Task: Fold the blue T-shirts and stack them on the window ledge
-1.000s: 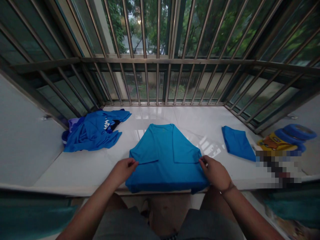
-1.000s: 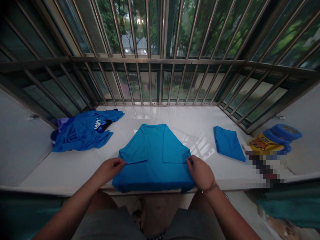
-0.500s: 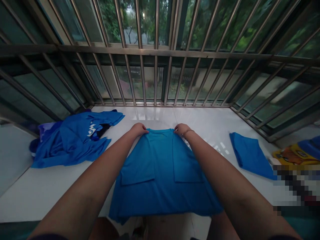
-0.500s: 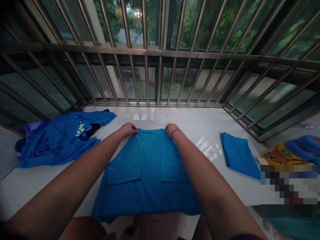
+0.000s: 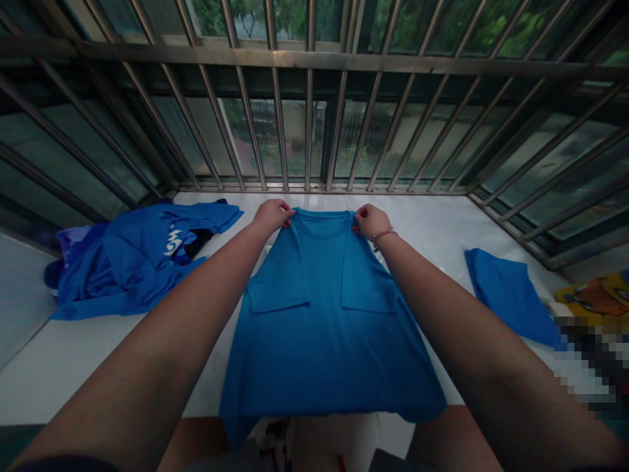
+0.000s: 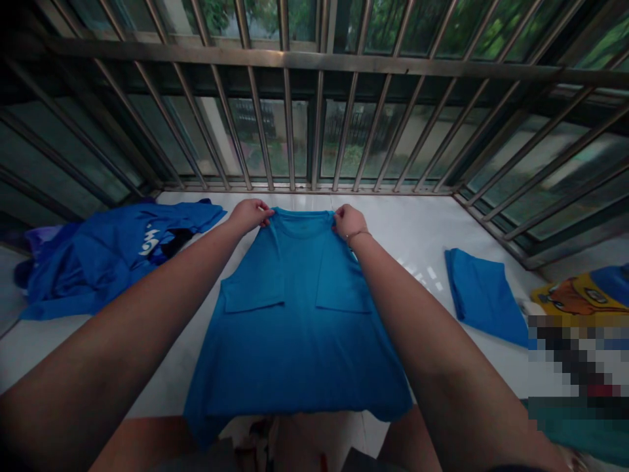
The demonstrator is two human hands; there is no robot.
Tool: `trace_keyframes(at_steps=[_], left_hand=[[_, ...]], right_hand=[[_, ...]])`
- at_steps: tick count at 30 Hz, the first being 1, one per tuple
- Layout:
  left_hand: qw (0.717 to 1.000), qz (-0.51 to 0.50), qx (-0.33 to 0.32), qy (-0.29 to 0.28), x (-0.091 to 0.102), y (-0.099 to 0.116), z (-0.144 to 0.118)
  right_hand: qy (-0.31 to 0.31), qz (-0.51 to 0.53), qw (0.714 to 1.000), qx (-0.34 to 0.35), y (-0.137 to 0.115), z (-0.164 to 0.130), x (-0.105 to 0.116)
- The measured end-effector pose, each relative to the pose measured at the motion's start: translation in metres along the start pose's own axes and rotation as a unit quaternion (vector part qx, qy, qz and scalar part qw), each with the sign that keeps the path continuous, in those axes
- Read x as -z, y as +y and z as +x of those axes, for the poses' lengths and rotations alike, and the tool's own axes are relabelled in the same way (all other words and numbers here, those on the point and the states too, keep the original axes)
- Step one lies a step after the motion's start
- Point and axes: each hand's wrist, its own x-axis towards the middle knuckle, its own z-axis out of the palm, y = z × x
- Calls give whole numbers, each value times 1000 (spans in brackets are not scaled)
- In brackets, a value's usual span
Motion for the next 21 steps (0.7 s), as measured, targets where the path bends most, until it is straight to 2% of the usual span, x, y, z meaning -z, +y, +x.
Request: trace_keyframes(at_steps=[3,6,8,11,13,15,17,19,21], left_hand=[[996,-67,-55,31,20,13,-36],[989,-76,-108,73,29,6,-107],[990,-37,-117,76,23,-10,-164],[992,33,-122,7,-3,-38,-240],[988,72,-128,-43,-23,-53,-276],[985,84,-130,-71,-35,-62,-298],[986,73,-132,-71,-37,-65,-305],[986,63,-143,-51,-29,-64,-299],[985,69,-157,-23,-18,-63,-279]], right_hand=[[63,59,995,44,-1,-31,26],[92,99,984,120,12,-94,49],[85,69,980,165,28,-148,53],[31,12,973,230,55,-222,37],[-26,-13,964,264,72,-257,19],[-62,-26,960,272,85,-277,5],[-60,-31,963,261,92,-283,2],[-30,-39,968,245,92,-276,7],[0,-60,972,227,88,-259,17]])
